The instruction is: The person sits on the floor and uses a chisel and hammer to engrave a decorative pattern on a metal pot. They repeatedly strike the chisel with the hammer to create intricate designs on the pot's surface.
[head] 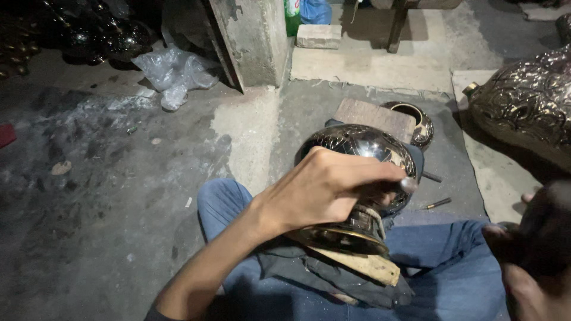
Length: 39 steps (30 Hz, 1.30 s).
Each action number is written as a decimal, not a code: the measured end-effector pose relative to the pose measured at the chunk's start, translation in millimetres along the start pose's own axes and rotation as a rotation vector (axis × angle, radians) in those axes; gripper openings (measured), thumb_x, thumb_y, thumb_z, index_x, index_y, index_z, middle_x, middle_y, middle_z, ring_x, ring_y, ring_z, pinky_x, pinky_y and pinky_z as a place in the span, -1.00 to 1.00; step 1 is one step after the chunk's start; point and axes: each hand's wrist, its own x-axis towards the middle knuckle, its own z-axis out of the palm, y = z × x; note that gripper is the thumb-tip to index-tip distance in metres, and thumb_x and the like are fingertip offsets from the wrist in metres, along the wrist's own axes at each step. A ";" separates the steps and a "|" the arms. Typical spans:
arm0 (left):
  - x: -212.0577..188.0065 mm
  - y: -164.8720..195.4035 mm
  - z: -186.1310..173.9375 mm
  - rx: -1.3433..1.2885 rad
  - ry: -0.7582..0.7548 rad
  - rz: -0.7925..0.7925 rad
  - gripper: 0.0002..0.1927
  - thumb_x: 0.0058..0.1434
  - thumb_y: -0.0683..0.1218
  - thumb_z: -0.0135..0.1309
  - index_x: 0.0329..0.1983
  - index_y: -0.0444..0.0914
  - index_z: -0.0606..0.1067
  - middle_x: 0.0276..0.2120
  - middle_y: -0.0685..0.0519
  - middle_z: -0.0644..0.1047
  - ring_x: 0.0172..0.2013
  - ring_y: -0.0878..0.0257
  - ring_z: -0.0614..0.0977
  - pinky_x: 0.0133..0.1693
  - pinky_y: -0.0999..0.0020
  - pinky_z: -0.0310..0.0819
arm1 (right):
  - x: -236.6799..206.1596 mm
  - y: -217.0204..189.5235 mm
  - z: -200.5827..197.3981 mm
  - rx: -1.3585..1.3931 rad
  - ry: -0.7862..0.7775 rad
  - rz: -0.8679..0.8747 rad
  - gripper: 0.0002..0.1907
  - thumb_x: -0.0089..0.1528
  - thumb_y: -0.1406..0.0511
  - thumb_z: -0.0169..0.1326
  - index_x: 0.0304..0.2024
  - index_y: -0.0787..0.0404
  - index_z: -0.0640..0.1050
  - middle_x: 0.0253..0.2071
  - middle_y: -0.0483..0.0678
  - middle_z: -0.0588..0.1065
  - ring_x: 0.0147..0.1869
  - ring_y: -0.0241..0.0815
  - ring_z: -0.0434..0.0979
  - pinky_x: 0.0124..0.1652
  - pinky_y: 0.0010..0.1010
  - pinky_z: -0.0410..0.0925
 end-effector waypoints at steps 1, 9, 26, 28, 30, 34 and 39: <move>-3.5 -2.0 2.2 0.009 0.004 -0.012 -0.67 0.35 -0.25 0.18 0.14 -0.12 0.53 -0.10 0.06 0.68 -0.28 0.32 0.75 -0.25 0.50 0.71 | -6.6 14.1 -0.1 0.081 0.022 0.052 -0.08 0.05 0.51 0.05 0.47 0.32 0.09 0.36 0.25 0.30 0.33 0.10 0.45 0.35 -0.08 0.36; -12.1 -10.5 19.4 0.247 -0.048 0.095 -0.39 0.08 -0.39 0.17 0.20 -0.10 0.51 0.00 0.00 0.66 -0.16 0.19 0.74 -0.09 0.44 0.71 | 12.5 88.2 -34.1 -0.077 -0.180 0.397 -0.15 0.10 0.54 0.05 0.46 0.32 0.17 0.25 0.26 0.39 0.25 0.09 0.52 0.20 -0.11 0.41; 1.5 -8.9 -7.5 -0.077 0.036 0.039 -0.69 0.45 -0.23 0.06 0.20 -0.07 0.47 -0.14 0.10 0.68 -0.26 0.39 0.75 -0.24 0.56 0.69 | -19.6 25.4 24.6 -0.165 0.228 0.281 -0.48 0.07 0.63 0.15 0.12 0.47 0.49 -0.09 0.15 0.55 -0.07 -0.11 0.57 -0.01 -0.32 0.44; 9.5 -11.1 -5.7 -0.099 -0.011 0.048 -0.66 0.45 -0.25 0.04 0.21 -0.06 0.47 -0.14 0.11 0.68 -0.28 0.41 0.75 -0.22 0.56 0.69 | -48.3 62.6 44.4 -0.156 0.301 0.243 -0.65 0.13 0.59 0.16 -0.02 0.44 0.50 -0.12 0.07 0.55 -0.02 -0.23 0.58 0.08 -0.43 0.42; 20.4 -13.1 -6.5 -0.061 -0.058 0.071 -0.66 0.43 -0.24 0.07 0.22 -0.07 0.47 -0.17 0.12 0.67 -0.35 0.42 0.73 -0.20 0.51 0.71 | -72.1 92.6 62.5 -0.011 0.333 0.314 -0.77 0.24 0.49 0.19 -0.06 0.38 0.50 -0.13 -0.02 0.56 -0.03 -0.31 0.56 0.08 -0.51 0.40; 38.9 -9.2 -11.6 -0.013 -0.300 -0.113 -0.44 0.21 -0.34 0.03 0.26 -0.07 0.47 -0.37 0.13 0.68 -0.63 0.36 0.56 -0.56 0.36 0.42 | -85.2 110.6 72.6 0.062 0.323 0.469 -0.79 0.34 0.36 0.31 -0.19 0.34 0.51 -0.25 -0.06 0.53 -0.17 -0.34 0.47 0.00 -0.52 0.34; 55.0 -6.2 -16.8 0.152 -0.462 -0.050 -0.24 0.00 -0.40 0.09 0.30 -0.05 0.44 -0.46 0.13 0.62 -0.60 0.31 0.52 -0.57 0.26 0.39 | -34.1 46.3 41.3 -0.235 0.221 0.332 -0.78 0.36 0.36 0.28 -0.21 0.39 0.50 -0.35 0.02 0.48 -0.26 -0.28 0.44 -0.15 -0.49 0.33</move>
